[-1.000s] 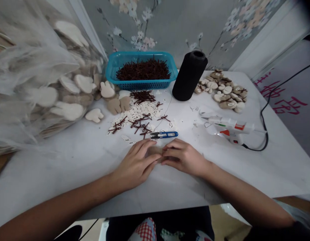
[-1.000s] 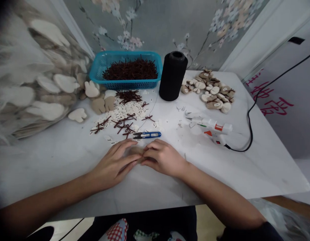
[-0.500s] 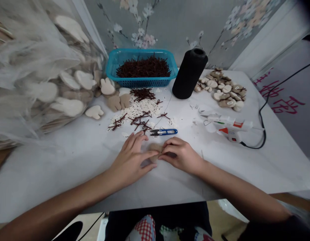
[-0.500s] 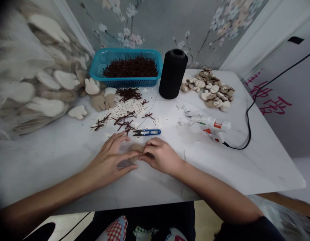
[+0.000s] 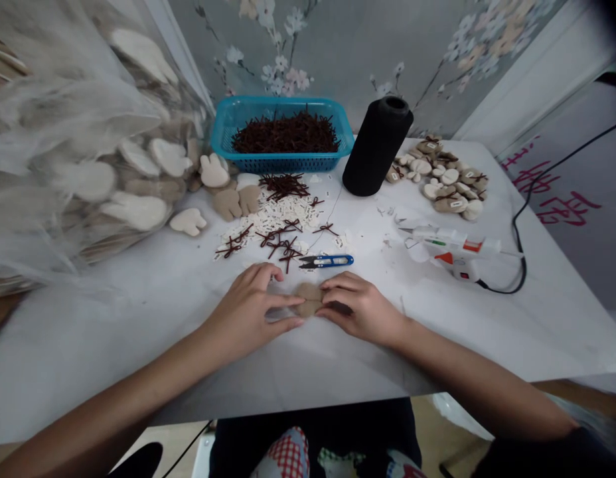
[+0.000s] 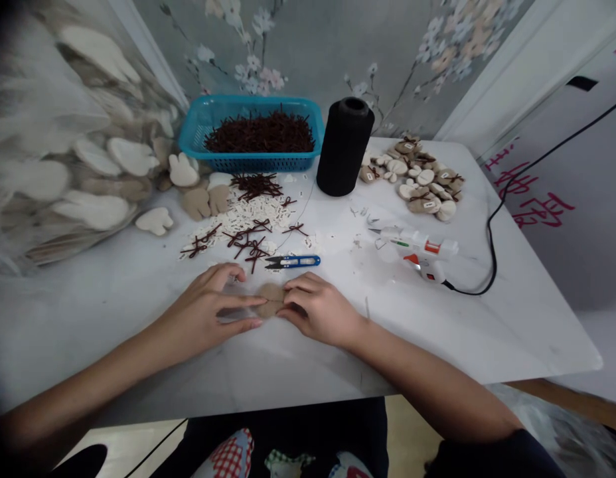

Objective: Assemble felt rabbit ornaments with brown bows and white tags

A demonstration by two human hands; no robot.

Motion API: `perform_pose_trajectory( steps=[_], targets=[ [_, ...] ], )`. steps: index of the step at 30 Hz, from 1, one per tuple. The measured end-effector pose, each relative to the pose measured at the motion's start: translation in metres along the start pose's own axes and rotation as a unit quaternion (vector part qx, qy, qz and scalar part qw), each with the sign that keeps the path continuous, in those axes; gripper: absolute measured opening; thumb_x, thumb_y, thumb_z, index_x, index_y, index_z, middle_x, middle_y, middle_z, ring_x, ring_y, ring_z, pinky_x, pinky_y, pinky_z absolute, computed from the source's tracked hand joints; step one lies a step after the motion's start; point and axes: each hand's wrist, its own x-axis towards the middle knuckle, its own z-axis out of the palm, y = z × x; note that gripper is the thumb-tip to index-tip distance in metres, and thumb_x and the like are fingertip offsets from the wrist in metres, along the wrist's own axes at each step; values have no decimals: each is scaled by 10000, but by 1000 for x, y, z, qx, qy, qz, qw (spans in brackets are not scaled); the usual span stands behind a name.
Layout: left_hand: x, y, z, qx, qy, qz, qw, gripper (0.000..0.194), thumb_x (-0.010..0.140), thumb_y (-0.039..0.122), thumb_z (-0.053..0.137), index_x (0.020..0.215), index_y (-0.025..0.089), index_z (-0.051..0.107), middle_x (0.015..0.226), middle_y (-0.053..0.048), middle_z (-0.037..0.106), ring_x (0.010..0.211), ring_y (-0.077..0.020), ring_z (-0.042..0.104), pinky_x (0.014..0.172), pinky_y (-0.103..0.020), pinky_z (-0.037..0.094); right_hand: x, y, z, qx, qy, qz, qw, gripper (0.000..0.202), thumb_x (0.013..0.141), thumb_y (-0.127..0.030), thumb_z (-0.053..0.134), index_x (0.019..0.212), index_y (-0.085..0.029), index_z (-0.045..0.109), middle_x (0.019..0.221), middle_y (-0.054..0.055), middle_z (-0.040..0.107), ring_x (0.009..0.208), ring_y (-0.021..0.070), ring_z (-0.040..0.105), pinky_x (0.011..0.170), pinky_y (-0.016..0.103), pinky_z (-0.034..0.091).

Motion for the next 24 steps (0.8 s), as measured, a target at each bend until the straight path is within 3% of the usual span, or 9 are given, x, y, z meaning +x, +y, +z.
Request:
perform_pose_trajectory(
  steps=[4,8,15,18,22,24],
  targets=[
    [1,-3,0,-19,-14,-4,1000,319,753,560,639,992,370,730,1099,-61,514,1105,-273,456,961,-437,416,0,0,1,-9,2,-20,1000,99,887,-234,586,946,-186,651,986,77,656,937,185,584,835,359,525],
    [3,-9,-4,-42,-5,-7,999,279,758,545,644,933,355,748,1072,-56,523,1090,-264,479,946,-424,427,3,-3,1,-34,-10,-42,998,121,908,-181,528,895,-169,647,961,88,645,910,182,575,797,347,532],
    [15,-21,-6,-77,143,-35,986,229,828,410,612,793,243,764,1011,-62,556,998,-220,554,917,-391,441,8,-8,4,-127,-64,-85,986,176,858,-33,433,804,-134,568,847,107,603,824,215,524,734,361,512],
    [23,-17,-9,-144,167,-41,975,217,831,395,609,842,227,745,998,-51,577,973,-199,569,891,-361,459,9,-6,6,-136,-60,-99,984,181,839,-19,410,805,-141,540,826,103,594,809,217,513,732,362,509],
    [56,-9,-20,-268,161,-69,947,212,806,393,636,886,213,713,1012,-46,623,999,-199,575,912,-350,446,11,-3,4,-105,-29,-106,988,164,850,-41,404,810,-162,508,831,98,604,811,209,531,724,352,519],
    [87,-5,-23,-366,156,-93,913,231,778,364,667,938,199,691,1005,-47,651,987,-193,582,925,-344,430,13,-3,-1,-80,11,-105,991,155,875,-69,401,814,-178,492,862,97,616,844,204,555,743,352,526]
  ],
)
